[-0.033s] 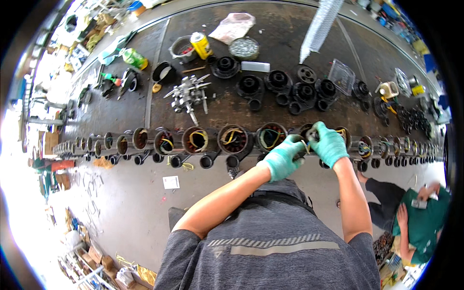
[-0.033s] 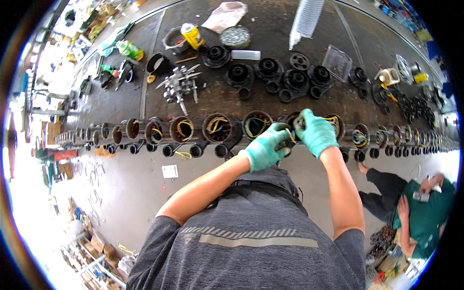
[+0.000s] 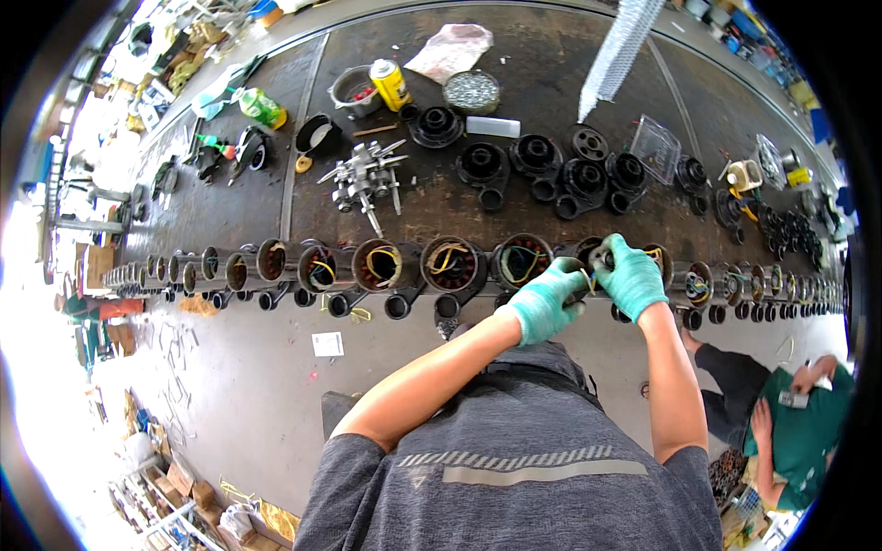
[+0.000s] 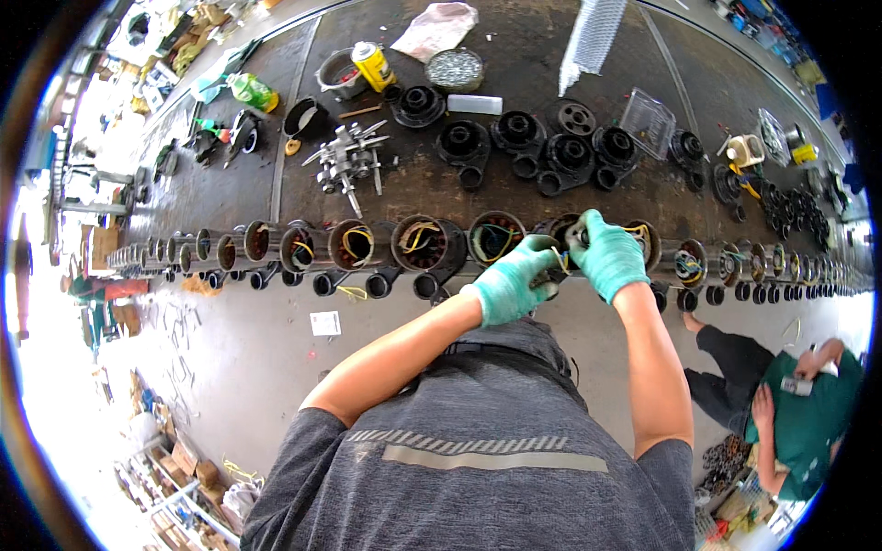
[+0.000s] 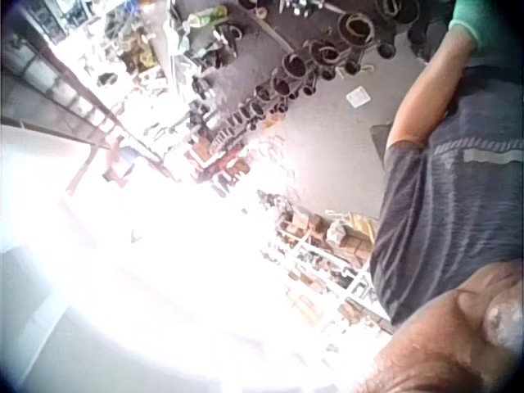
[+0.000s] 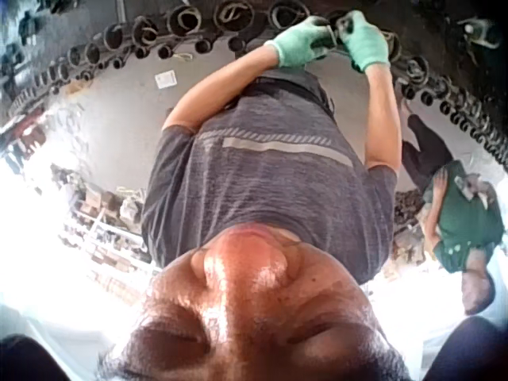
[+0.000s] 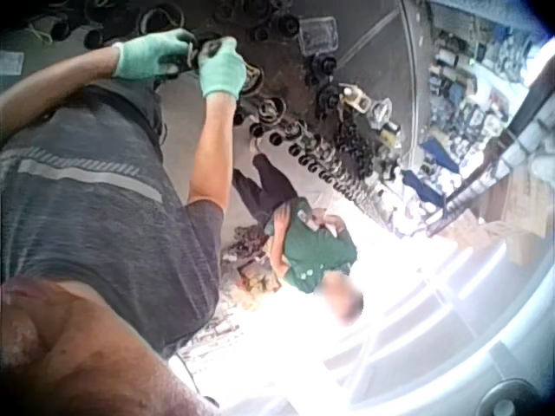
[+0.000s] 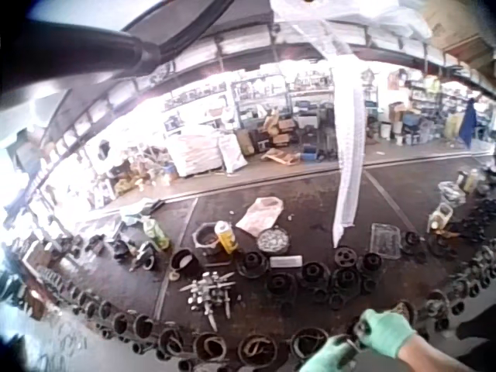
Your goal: The person assembles small mechanical components by inserting metal shafts into cylindrical housings and securing them with black rubber rings. They repeatedly pick up parts from a blue bin and the table, insert the shafts, and place the assembled units into a row of larger metal cylinders on the workbench.
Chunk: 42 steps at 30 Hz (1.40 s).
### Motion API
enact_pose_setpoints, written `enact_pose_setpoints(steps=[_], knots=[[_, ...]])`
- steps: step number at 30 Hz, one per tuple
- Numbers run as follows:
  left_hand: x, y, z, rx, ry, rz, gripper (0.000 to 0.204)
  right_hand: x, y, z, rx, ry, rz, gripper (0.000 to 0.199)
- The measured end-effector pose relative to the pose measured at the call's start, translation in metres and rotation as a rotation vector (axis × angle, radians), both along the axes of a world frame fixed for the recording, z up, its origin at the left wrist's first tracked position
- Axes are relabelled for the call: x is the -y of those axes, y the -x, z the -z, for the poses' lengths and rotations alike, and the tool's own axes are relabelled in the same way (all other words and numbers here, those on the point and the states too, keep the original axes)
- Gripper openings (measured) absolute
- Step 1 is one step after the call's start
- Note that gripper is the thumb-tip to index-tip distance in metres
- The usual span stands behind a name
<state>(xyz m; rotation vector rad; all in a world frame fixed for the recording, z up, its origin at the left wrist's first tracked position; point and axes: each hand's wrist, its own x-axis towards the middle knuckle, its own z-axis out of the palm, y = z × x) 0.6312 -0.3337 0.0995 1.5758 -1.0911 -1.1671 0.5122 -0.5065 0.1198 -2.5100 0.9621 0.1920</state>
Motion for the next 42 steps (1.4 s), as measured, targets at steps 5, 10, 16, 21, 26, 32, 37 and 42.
enact_pose_setpoints(steps=[5, 10, 16, 21, 26, 32, 37, 42], knots=[[0.0, -0.006, 0.006, 0.029, 0.032, 0.078, 0.058, -0.004, 0.004, 0.001, 0.078, 0.033, -0.167, 0.03], [-0.019, -0.028, -0.006, 0.377, 0.257, 0.038, 0.051, 0.004, 0.004, 0.006, -0.076, 0.064, -0.273, 0.045], [-0.093, -0.209, -0.057, 0.645, -0.122, -0.475, 0.023, 0.003, 0.037, 0.009, 0.252, -0.162, -0.038, 0.052], [-0.18, -0.36, 0.083, 0.507, -0.832, -0.431, 0.046, -0.025, 0.049, 0.002, 0.576, -0.101, 0.205, 0.055], [-0.138, -0.354, 0.127, -0.274, -0.883, -0.9, 0.037, -0.056, 0.079, -0.001, 0.557, -0.225, 0.323, 0.054], [-0.108, -0.416, 0.064, 0.377, -1.034, -0.443, 0.029, -0.082, 0.114, 0.014, 0.545, -0.295, 0.458, 0.05], [-0.104, -0.464, -0.057, 1.464, -0.921, 0.218, 0.032, -0.081, 0.107, 0.006, 0.591, -0.31, 0.402, 0.047], [-0.101, -0.393, -0.21, 1.264, -0.217, -0.078, 0.027, -0.084, 0.061, -0.015, 0.806, -0.425, 0.294, 0.034]])
